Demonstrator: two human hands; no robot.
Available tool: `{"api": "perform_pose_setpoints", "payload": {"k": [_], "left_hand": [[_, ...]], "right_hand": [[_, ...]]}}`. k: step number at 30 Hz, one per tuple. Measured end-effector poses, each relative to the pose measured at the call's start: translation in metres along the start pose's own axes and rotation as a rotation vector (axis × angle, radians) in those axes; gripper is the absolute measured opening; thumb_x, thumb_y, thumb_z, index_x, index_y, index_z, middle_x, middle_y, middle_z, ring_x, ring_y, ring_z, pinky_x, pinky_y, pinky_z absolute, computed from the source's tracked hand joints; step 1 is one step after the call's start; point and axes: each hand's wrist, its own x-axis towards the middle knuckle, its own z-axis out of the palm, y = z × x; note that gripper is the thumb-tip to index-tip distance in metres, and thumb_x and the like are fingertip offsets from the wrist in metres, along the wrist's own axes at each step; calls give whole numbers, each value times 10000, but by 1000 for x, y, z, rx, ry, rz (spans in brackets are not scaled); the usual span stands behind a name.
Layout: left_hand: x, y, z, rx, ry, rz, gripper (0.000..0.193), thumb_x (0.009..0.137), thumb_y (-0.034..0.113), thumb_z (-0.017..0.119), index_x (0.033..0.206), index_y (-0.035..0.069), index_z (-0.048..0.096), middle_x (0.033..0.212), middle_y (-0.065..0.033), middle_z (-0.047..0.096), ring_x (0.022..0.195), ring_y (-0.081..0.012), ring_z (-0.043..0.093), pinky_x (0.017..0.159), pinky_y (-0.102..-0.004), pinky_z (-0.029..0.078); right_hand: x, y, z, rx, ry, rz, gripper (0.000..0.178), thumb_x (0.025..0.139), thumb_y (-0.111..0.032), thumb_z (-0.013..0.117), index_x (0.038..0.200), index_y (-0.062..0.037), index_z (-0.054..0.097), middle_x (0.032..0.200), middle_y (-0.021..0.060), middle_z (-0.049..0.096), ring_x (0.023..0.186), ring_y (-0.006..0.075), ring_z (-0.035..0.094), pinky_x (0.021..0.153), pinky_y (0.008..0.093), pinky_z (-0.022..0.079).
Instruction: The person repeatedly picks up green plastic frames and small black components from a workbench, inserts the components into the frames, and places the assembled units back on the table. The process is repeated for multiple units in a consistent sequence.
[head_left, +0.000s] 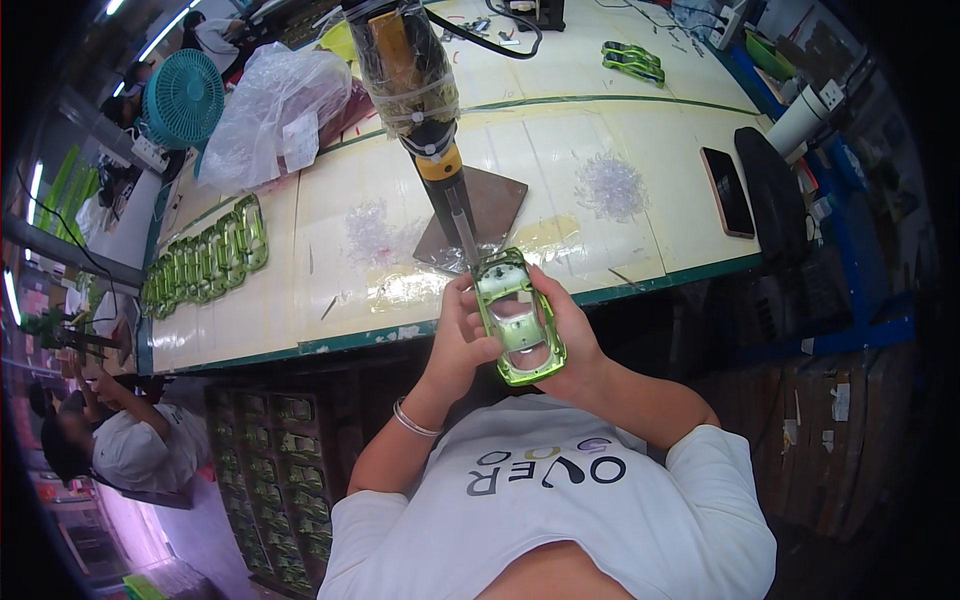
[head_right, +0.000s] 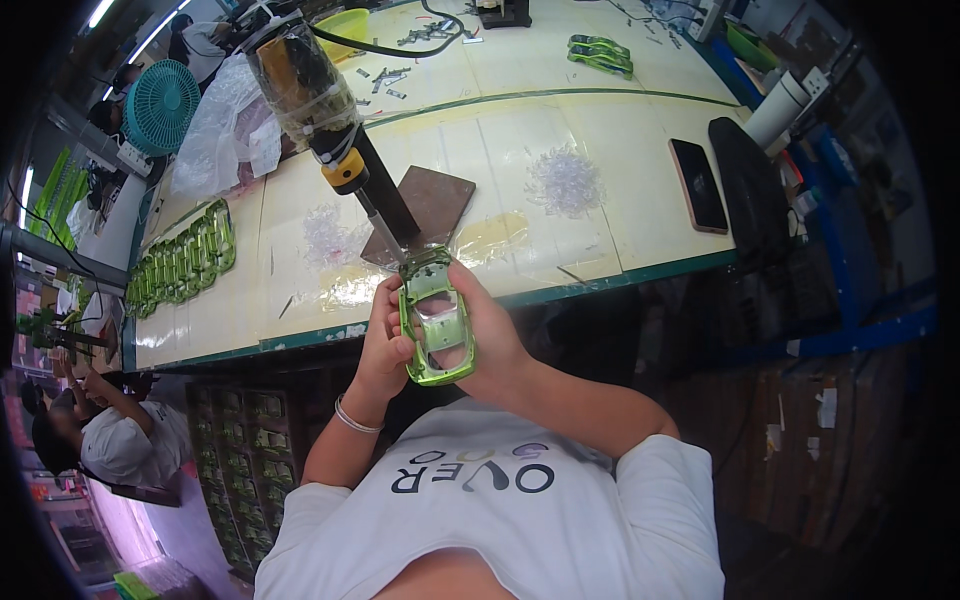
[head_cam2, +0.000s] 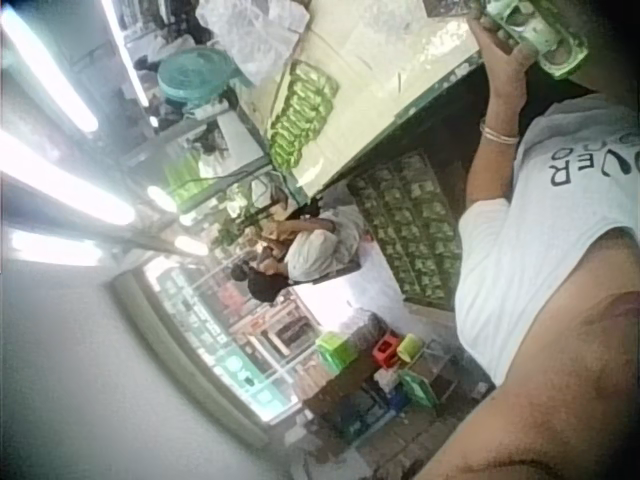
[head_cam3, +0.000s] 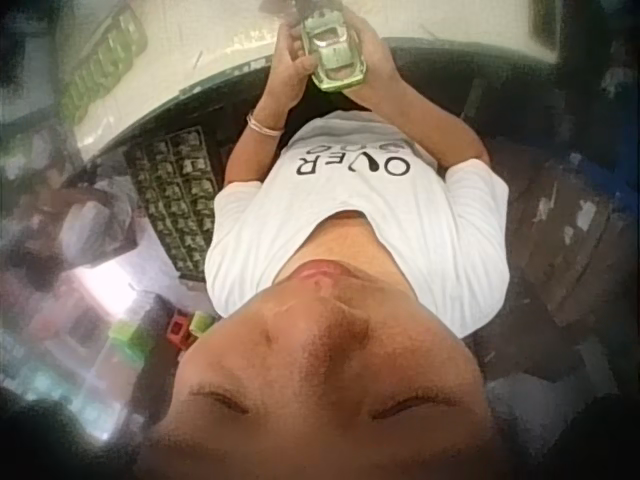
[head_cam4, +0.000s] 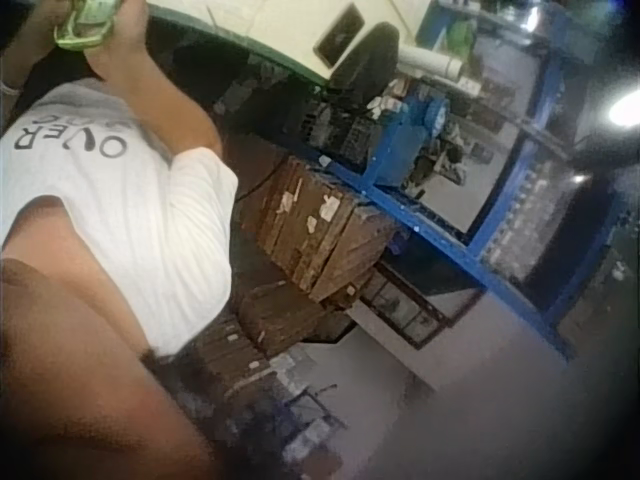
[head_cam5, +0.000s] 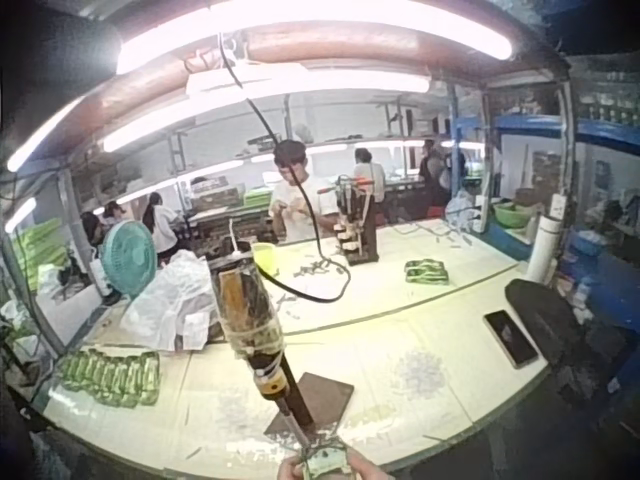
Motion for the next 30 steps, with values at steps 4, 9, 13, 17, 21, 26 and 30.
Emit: {"api": "perform_pose_setpoints", "payload": {"k": [4,9,13,17,21,26,30], "left_hand": [[-4,-4,1,-26,30,51,932,563,286,752,1216,8,147,1145,-143,385,1077,-219,421,860,-322,392],[-9,-18,-5,37,103,204,921,597,223,747,1234,19,114,1184,-164,371,1120,-242,387,927,-344,326],[-17,-10,-2,110,63,250,914,610,207,738,1246,32,105,1221,-180,346,1124,-249,376,958,-367,274],[-21,-3,0,204,31,278,938,613,205,737,1259,34,78,1231,-185,336,1123,-252,371,959,-377,262],[-21,-5,-3,304,-1,290,962,608,209,740,1264,27,61,1220,-186,340,1120,-250,369,950,-379,273],[-21,-2,-3,315,-51,310,982,603,217,746,1268,23,50,1210,-187,344,1109,-243,372,940,-375,287],[-21,1,-4,327,-99,298,998,603,224,748,1271,19,37,1212,-189,339,1111,-242,366,936,-370,292]], "right_hand": [[14,-3,-14,10,-13,51,410,899,-339,257,1039,-14,463,906,119,555,809,213,565,705,315,476],[24,-9,-25,109,-61,170,400,889,-341,266,1053,-38,470,894,152,570,699,236,580,592,297,491],[27,-20,-25,-86,-221,237,390,875,-331,312,1028,-17,485,808,167,586,582,242,571,521,301,482],[26,-24,-23,-27,-197,269,415,875,-337,291,1041,-3,473,831,227,567,570,268,555,495,308,470],[26,-28,-25,90,-248,312,375,880,-325,280,1071,-41,435,869,283,539,585,312,545,511,327,476],[28,-35,-28,110,-235,359,337,881,-313,288,1064,-65,424,879,316,525,612,349,544,513,346,480],[27,-38,-25,129,-212,363,324,880,-305,294,1054,-62,421,884,329,518,617,367,541,508,354,480]]}}
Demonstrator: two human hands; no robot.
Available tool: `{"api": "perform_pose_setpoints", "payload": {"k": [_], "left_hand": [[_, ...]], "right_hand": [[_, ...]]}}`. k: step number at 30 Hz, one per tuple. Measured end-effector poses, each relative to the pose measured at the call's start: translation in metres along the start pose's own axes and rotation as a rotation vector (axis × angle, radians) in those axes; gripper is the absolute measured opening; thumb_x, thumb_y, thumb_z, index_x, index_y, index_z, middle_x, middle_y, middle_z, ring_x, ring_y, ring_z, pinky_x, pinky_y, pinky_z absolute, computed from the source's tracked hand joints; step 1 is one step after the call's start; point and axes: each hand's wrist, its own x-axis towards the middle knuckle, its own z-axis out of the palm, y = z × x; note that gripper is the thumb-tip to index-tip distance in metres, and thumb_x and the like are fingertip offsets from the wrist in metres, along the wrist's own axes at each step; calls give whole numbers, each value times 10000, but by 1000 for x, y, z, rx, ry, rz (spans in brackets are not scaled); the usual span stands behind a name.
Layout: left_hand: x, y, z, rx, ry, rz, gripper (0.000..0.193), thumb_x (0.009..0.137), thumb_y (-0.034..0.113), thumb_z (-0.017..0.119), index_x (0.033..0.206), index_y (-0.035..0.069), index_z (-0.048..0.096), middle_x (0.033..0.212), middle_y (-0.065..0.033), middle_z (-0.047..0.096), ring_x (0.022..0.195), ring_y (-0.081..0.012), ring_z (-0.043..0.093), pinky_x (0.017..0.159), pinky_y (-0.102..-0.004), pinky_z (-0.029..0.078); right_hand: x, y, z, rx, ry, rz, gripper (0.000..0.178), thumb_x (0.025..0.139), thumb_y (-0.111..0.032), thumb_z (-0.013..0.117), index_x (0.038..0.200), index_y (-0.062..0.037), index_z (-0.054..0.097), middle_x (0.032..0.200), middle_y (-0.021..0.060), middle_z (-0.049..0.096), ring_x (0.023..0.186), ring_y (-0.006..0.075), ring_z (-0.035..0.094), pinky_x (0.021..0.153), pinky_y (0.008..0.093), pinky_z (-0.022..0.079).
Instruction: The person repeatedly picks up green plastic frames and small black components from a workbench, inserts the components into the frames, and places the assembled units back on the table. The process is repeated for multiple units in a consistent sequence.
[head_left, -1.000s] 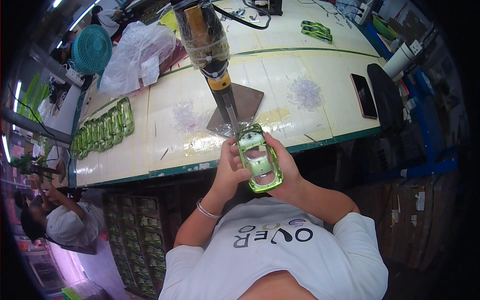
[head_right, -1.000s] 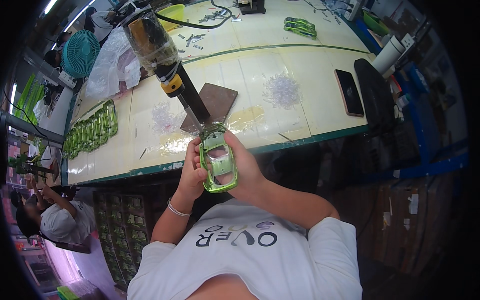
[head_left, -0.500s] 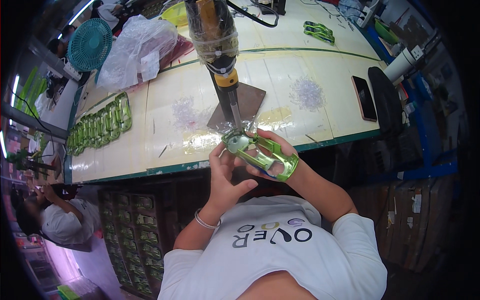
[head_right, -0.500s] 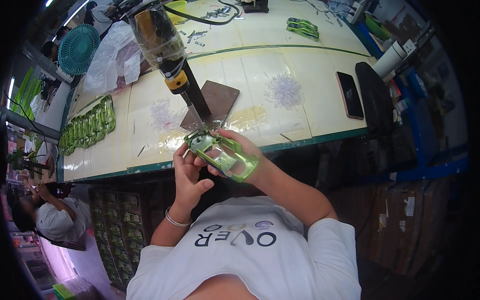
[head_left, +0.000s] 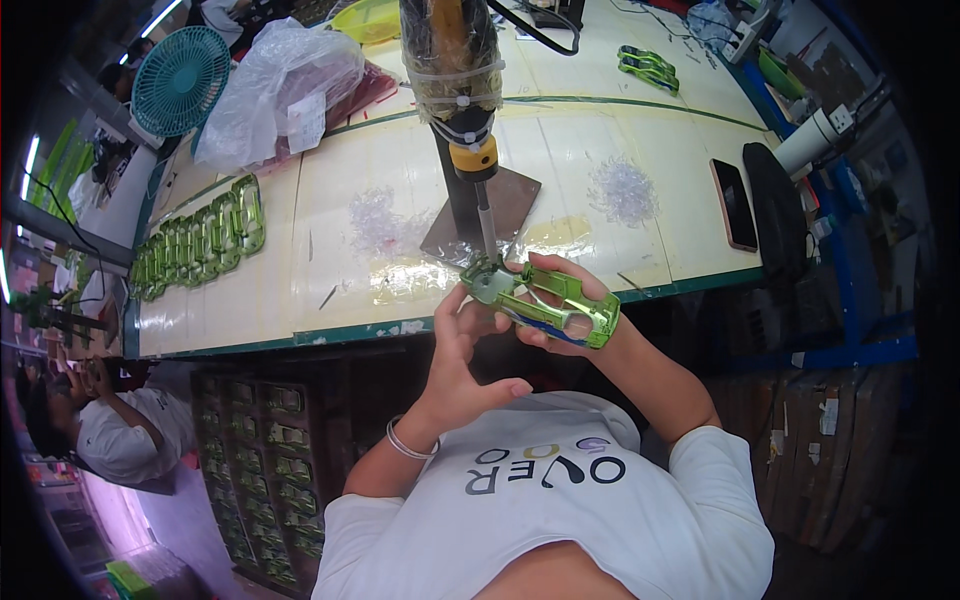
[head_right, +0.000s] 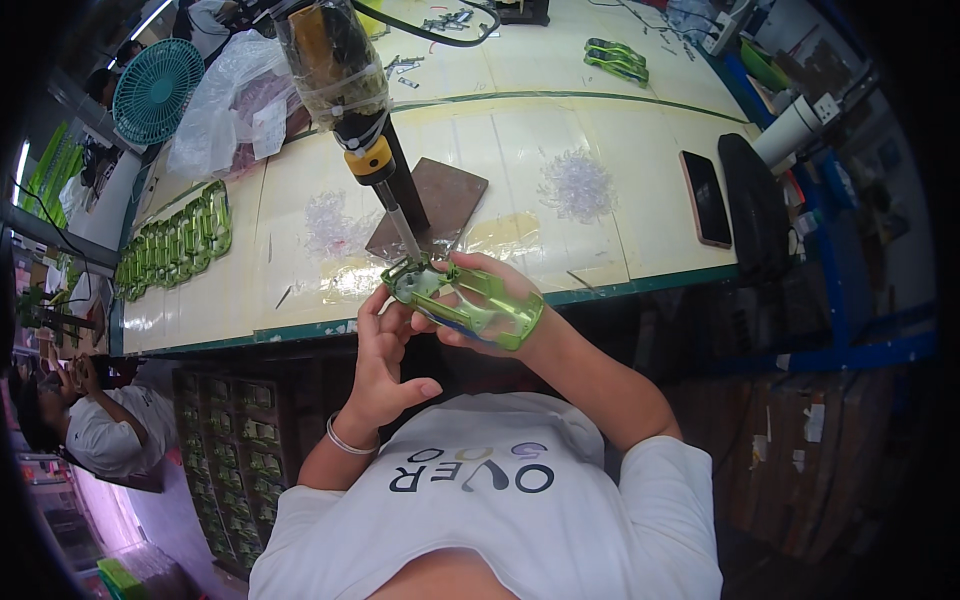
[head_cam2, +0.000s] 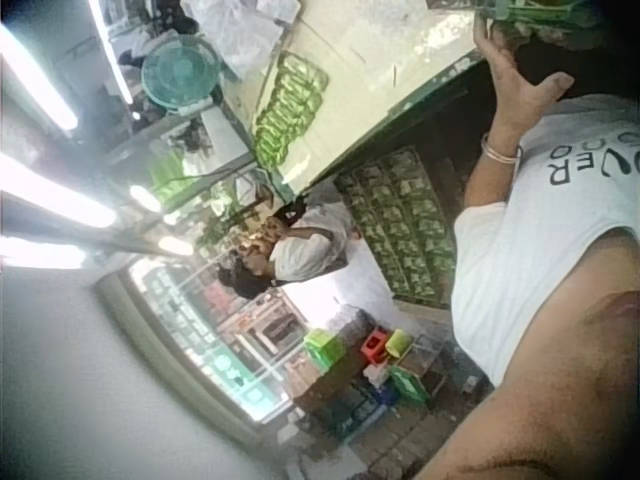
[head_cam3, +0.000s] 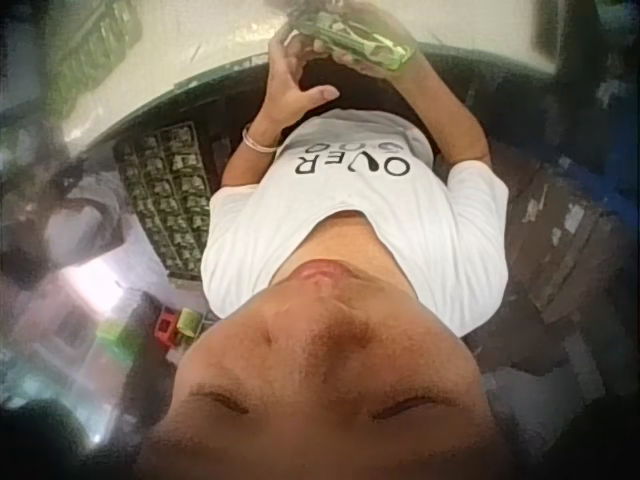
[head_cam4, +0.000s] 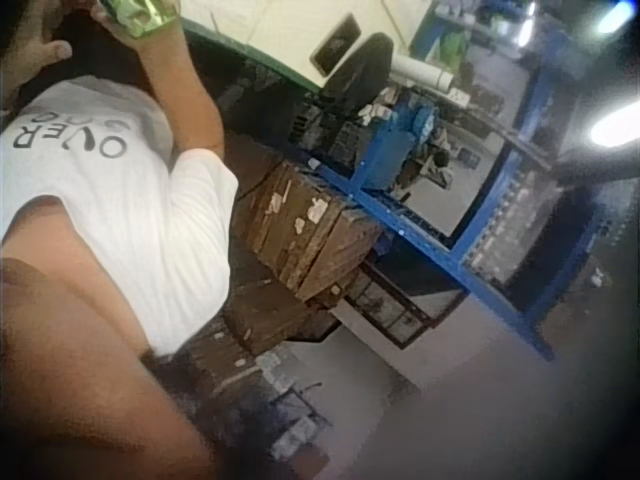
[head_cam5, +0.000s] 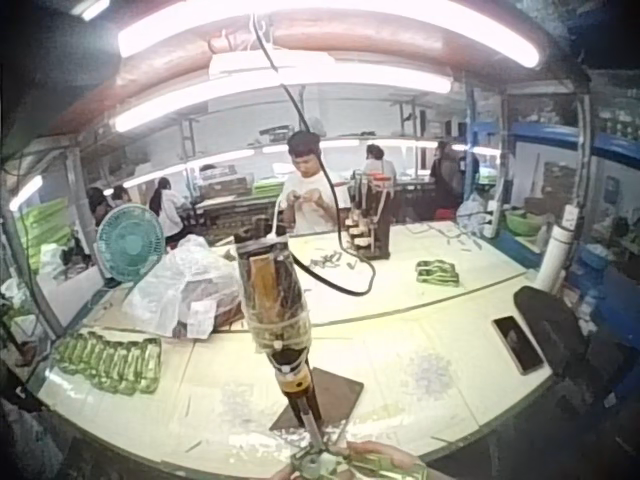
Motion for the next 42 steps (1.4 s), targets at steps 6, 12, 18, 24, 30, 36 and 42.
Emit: {"api": "perform_pose_setpoints", "payload": {"k": [6,12,18,24,30,36,42], "left_hand": [[0,0,2,-35,-6,15,1034,602,233,750,1277,10,-1,1217,-189,329,1101,-241,371,931,-369,300],[-4,0,1,-6,-28,20,1044,608,229,745,1282,17,-24,1217,-186,327,1086,-239,379,935,-366,297],[-16,-19,2,-138,18,-109,1002,620,173,729,1292,16,3,1223,-183,330,1099,-235,378,919,-360,319],[-40,-34,-1,-208,52,-303,804,666,71,667,1276,14,147,1144,-183,442,1040,-236,453,862,-337,380],[-41,-30,-11,-197,259,-305,415,723,62,603,1088,-19,423,977,-145,550,913,-191,536,805,-296,432],[-32,-17,-40,106,406,-192,240,755,-11,552,988,-32,497,889,-103,573,847,-156,559,767,-264,455],[21,-8,-156,1153,757,111,381,729,126,588,1063,-14,469,1072,-163,498,979,-288,464,815,-325,381]], "right_hand": [[1,-3,1,-22,-16,15,300,880,-290,307,1033,-58,422,882,328,518,677,390,550,497,363,478],[1,1,4,-23,44,-18,308,876,-290,310,1047,-52,405,861,319,522,630,368,549,495,362,478],[-5,9,-24,-153,80,-6,354,877,-321,303,1050,-42,436,865,236,557,595,302,564,493,344,478],[-56,8,-25,-127,305,-203,517,881,-431,242,1129,-13,420,940,245,529,700,330,573,547,405,502],[-107,-106,-18,-942,524,-931,350,812,-182,446,1145,-70,441,893,47,534,724,135,530,630,265,457],[-102,-225,-37,-2365,1367,-639,477,703,-134,591,1158,-90,453,1108,159,474,1009,313,467,842,358,383],[-74,-299,-59,-2376,1419,-1290,432,745,-137,555,1144,-30,430,1133,185,452,1052,339,425,879,364,353]]}}
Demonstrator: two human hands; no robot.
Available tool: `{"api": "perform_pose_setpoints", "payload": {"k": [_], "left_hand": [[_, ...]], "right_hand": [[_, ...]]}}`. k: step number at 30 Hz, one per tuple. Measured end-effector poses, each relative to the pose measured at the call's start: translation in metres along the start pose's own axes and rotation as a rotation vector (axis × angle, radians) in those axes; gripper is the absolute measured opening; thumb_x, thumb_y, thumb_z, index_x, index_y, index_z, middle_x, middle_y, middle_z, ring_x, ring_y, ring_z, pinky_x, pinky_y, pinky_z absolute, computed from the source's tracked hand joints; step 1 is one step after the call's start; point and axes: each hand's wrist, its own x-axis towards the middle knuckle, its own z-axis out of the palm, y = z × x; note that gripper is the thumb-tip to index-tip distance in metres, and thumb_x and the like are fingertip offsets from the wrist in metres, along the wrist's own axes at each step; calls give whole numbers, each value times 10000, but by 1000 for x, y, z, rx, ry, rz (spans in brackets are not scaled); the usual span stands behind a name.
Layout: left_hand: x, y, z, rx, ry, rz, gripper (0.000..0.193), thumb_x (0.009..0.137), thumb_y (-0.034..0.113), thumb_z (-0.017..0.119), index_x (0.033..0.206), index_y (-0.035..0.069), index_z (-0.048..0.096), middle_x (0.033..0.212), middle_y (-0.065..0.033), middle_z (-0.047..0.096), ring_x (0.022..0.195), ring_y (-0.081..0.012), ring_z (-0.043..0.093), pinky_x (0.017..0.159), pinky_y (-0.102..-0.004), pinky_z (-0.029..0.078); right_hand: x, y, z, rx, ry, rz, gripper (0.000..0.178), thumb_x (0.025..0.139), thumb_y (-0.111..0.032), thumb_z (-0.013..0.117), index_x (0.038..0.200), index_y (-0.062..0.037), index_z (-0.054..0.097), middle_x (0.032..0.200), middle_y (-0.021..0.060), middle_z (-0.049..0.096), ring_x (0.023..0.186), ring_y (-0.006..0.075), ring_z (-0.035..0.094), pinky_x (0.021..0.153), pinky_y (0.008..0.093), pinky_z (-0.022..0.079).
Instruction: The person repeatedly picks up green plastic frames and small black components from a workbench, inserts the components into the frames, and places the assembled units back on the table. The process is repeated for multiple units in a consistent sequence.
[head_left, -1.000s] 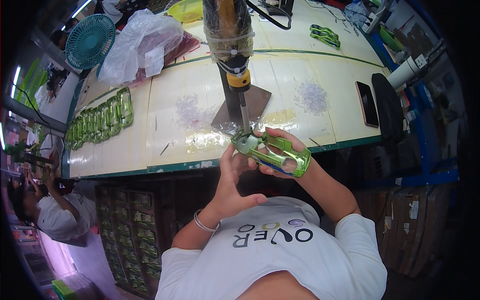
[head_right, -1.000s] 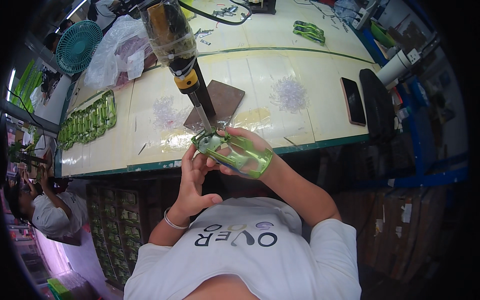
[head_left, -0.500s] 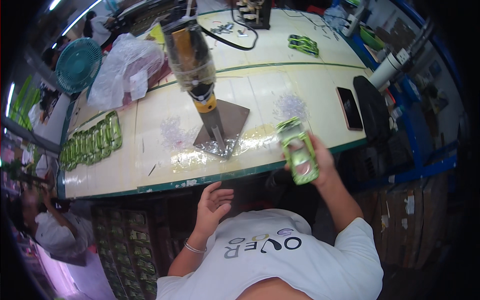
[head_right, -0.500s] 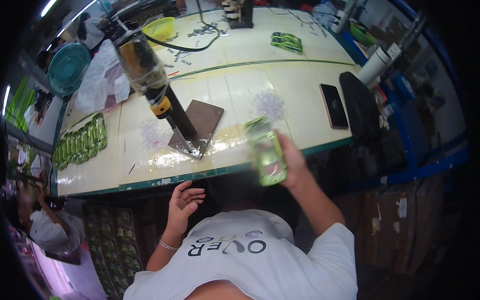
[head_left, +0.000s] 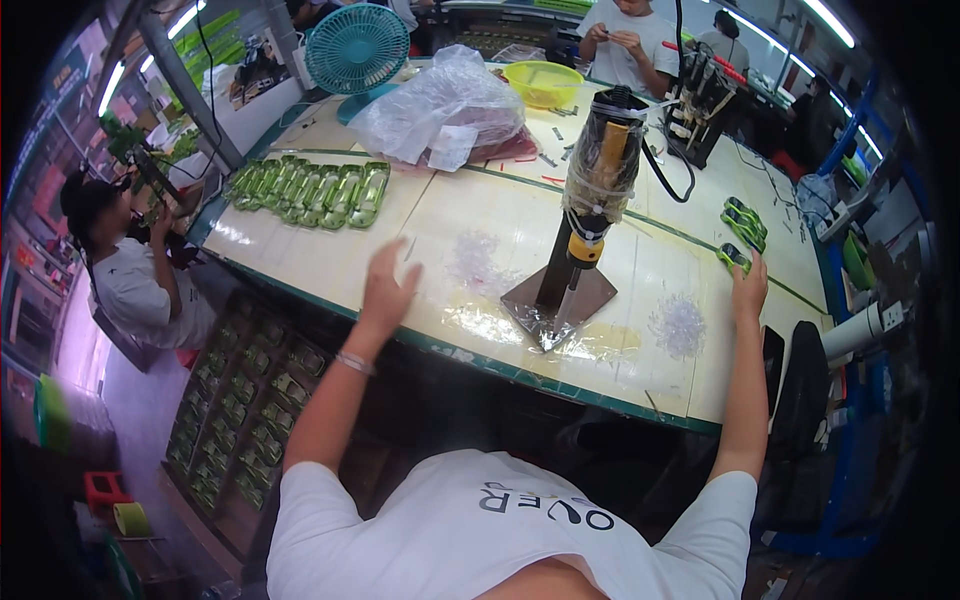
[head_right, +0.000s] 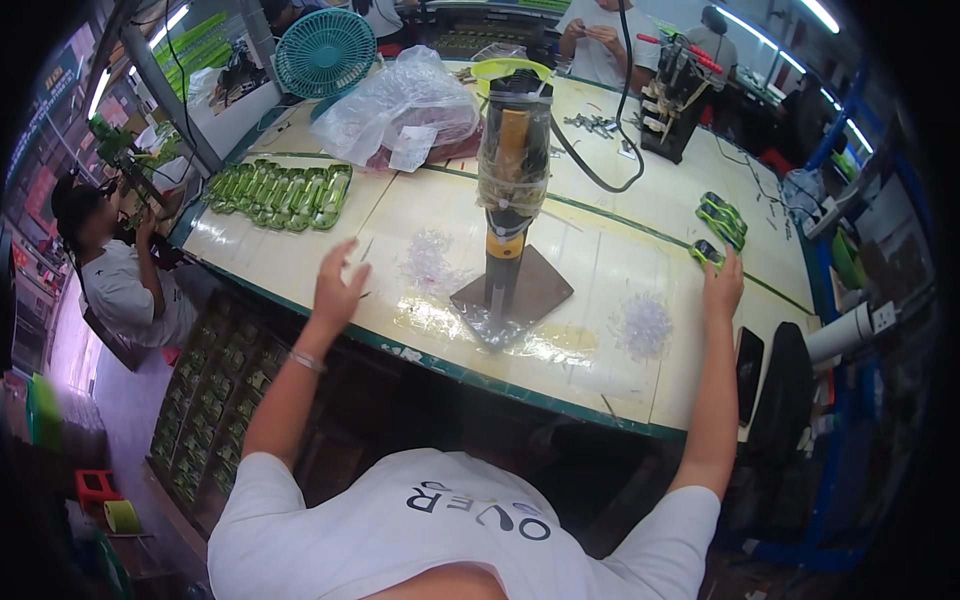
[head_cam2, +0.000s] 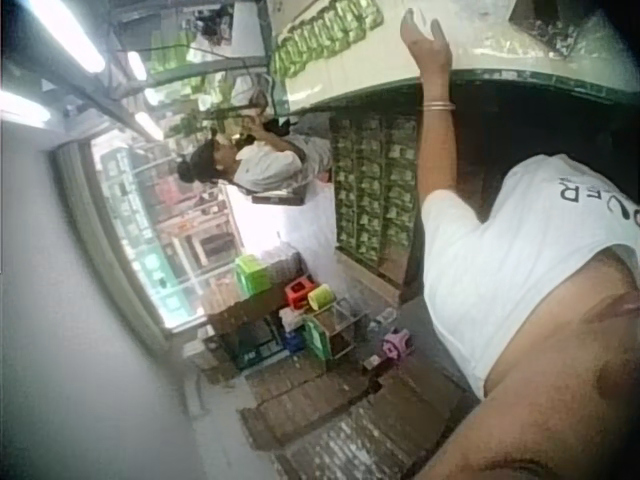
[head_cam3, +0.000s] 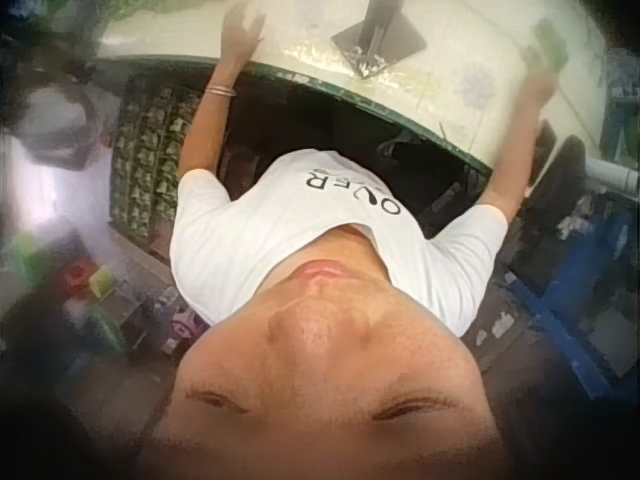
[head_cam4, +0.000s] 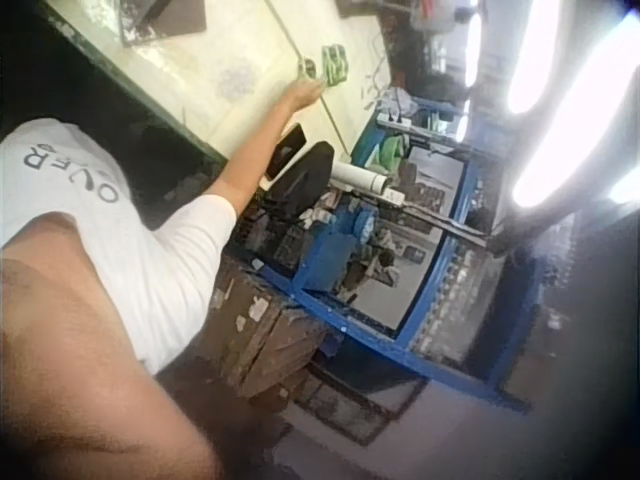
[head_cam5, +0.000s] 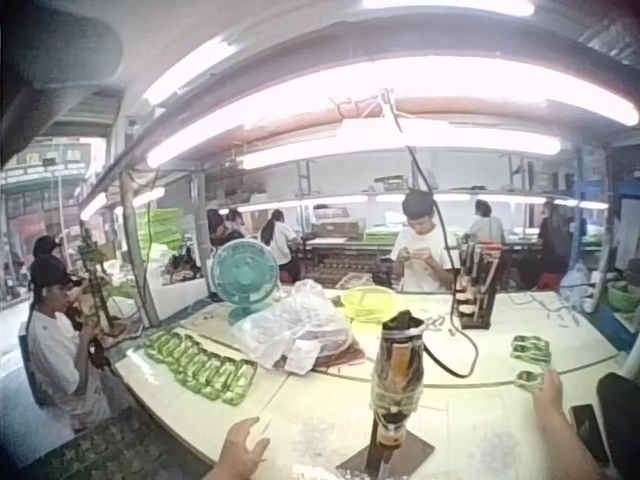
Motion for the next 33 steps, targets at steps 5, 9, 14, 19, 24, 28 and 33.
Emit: {"api": "perform_pose_setpoints", "payload": {"k": [5,9,14,19,24,28,33], "left_hand": [[36,-101,-18,590,-10,3,406,763,149,527,1116,-21,421,1140,-171,445,1097,-337,364,927,-394,274],[33,-78,-17,656,-148,109,238,740,123,532,939,-1,489,961,-125,520,957,-297,436,831,-419,307],[11,-29,-33,207,-48,28,79,789,81,497,819,11,474,816,-72,535,783,-181,492,696,-309,376],[-25,63,-86,-956,-202,-350,75,843,87,462,845,14,446,795,-18,508,687,-54,474,598,-201,395],[-62,106,-75,-1337,-724,-460,115,832,100,492,916,28,458,836,-18,514,720,-53,475,632,-205,399],[-19,68,-29,-472,-553,-103,169,829,125,485,788,-25,551,704,-72,556,657,-125,525,608,-240,413],[24,-3,26,273,-233,322,76,743,46,509,733,-17,551,699,-157,523,648,-298,522,617,-359,430]], "right_hand": [[-45,-66,-13,318,23,-92,412,716,-40,566,1107,-3,440,1052,150,481,943,274,476,826,337,374],[-94,-97,-62,458,28,-43,378,714,-19,558,1077,9,454,1022,140,503,915,245,497,807,327,383],[-151,-150,-107,581,-64,-111,335,679,9,581,1001,21,488,945,151,534,864,258,521,781,310,399],[-197,-244,-134,861,-366,-585,480,600,-65,682,1031,-8,477,1003,173,512,902,324,511,787,357,414],[-220,-308,-101,969,-463,-592,762,571,-146,744,1193,-16,325,1090,192,458,958,312,500,809,347,414],[-238,-297,-88,960,-692,-353,814,600,-157,738,1238,5,260,1075,190,469,948,276,516,815,317,414],[-251,-273,-94,1048,-794,-48,768,632,-173,699,1242,5,268,1121,205,453,1020,277,491,861,316,388]]}}
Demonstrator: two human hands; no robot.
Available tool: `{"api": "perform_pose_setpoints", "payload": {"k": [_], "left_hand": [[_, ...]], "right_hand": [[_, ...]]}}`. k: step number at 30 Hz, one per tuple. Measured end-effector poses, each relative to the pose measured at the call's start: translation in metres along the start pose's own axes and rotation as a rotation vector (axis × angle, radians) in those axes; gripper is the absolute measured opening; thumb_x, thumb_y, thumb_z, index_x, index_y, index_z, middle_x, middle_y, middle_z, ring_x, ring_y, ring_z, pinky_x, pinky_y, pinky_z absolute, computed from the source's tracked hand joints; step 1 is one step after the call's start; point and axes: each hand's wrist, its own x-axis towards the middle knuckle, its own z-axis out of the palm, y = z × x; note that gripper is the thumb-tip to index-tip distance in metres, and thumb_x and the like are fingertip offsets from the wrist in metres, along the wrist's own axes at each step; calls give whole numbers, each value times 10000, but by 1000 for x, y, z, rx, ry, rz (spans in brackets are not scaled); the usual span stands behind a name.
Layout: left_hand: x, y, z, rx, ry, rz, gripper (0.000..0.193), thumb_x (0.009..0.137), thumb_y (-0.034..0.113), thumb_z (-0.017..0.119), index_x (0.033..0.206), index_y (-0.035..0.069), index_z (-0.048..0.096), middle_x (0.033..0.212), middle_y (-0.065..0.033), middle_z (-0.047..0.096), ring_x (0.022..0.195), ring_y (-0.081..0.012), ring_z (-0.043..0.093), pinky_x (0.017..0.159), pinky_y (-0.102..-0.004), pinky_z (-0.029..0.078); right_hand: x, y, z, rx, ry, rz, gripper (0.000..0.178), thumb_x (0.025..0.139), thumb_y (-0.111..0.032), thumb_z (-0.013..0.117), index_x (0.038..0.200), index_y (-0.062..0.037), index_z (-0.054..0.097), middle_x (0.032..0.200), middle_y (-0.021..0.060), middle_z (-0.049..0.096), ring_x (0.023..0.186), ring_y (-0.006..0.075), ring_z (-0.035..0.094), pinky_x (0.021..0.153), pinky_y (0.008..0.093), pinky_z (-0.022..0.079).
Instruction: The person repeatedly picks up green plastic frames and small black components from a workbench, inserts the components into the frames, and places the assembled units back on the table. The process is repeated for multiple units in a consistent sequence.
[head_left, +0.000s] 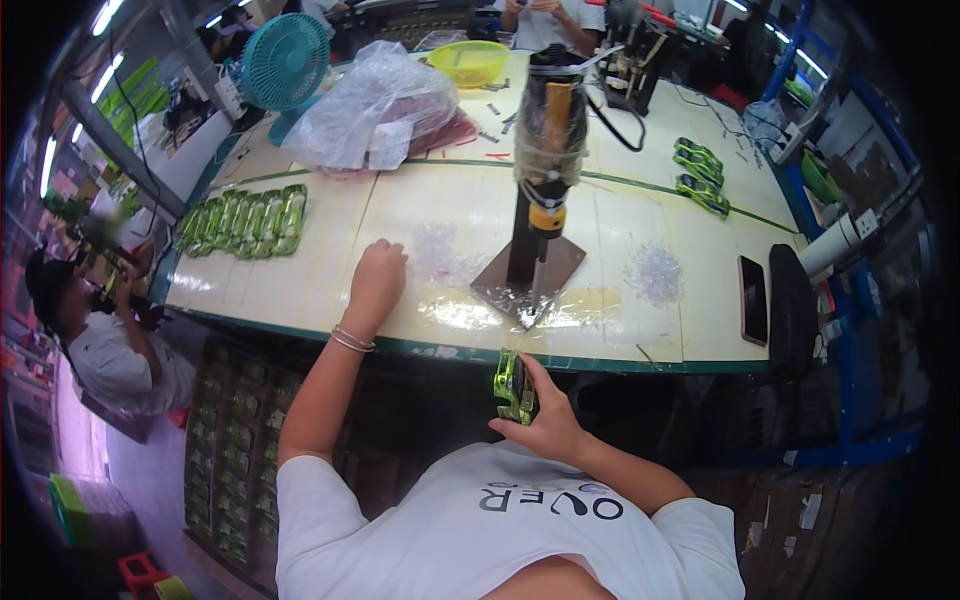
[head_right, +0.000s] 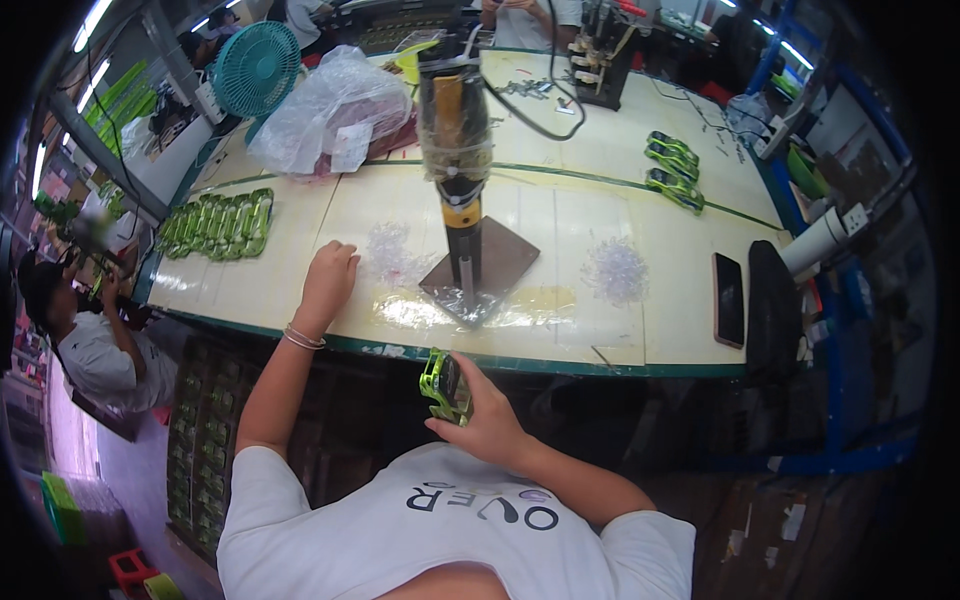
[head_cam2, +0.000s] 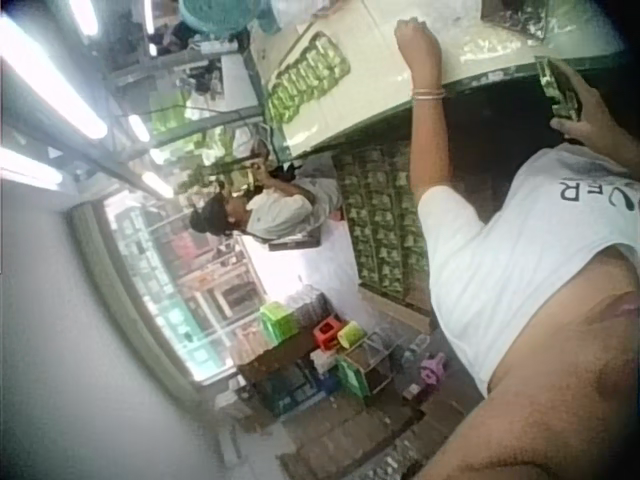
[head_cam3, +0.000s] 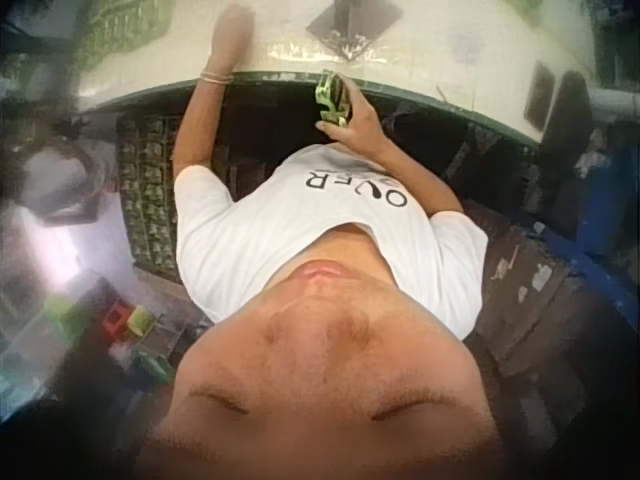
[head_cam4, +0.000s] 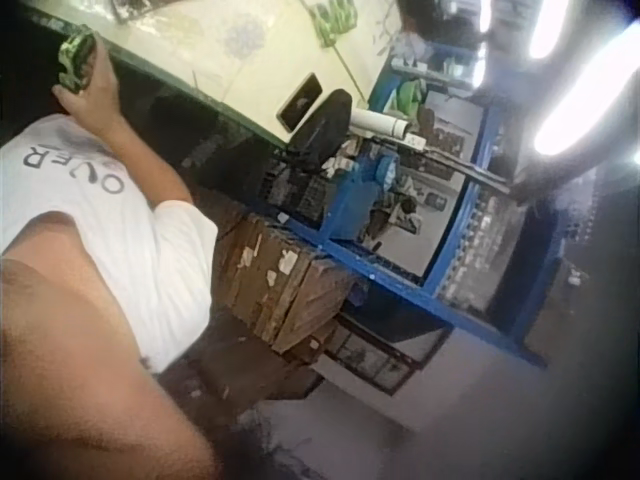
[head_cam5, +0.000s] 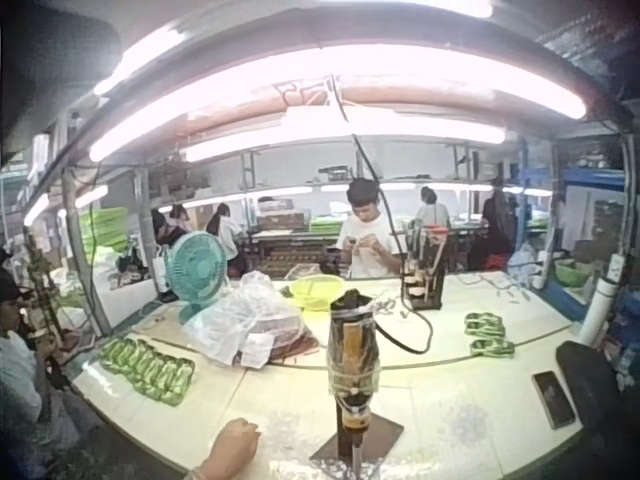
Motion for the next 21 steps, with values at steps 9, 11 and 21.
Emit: {"api": "perform_pose_setpoints", "payload": {"k": [9,11,21], "left_hand": [[21,3,7,310,-281,-21,69,659,-21,488,643,5,551,718,-182,545,683,-322,553,616,-381,463],[23,-1,9,299,-263,-50,65,652,-19,489,651,-3,552,715,-184,554,669,-317,561,608,-378,464],[4,-3,-30,-873,-234,-583,170,726,-5,552,886,-62,561,631,-52,538,554,-106,509,500,-222,432]], "right_hand": [[-11,4,-11,51,30,51,765,646,-160,694,1248,0,251,1102,182,467,998,231,498,849,299,394],[-14,6,-13,81,40,62,758,649,-179,689,1250,-12,259,1102,185,469,1001,246,502,847,303,395],[-26,20,-36,665,-22,300,729,659,-128,660,1261,-30,261,989,110,500,865,152,510,768,281,423]]}}
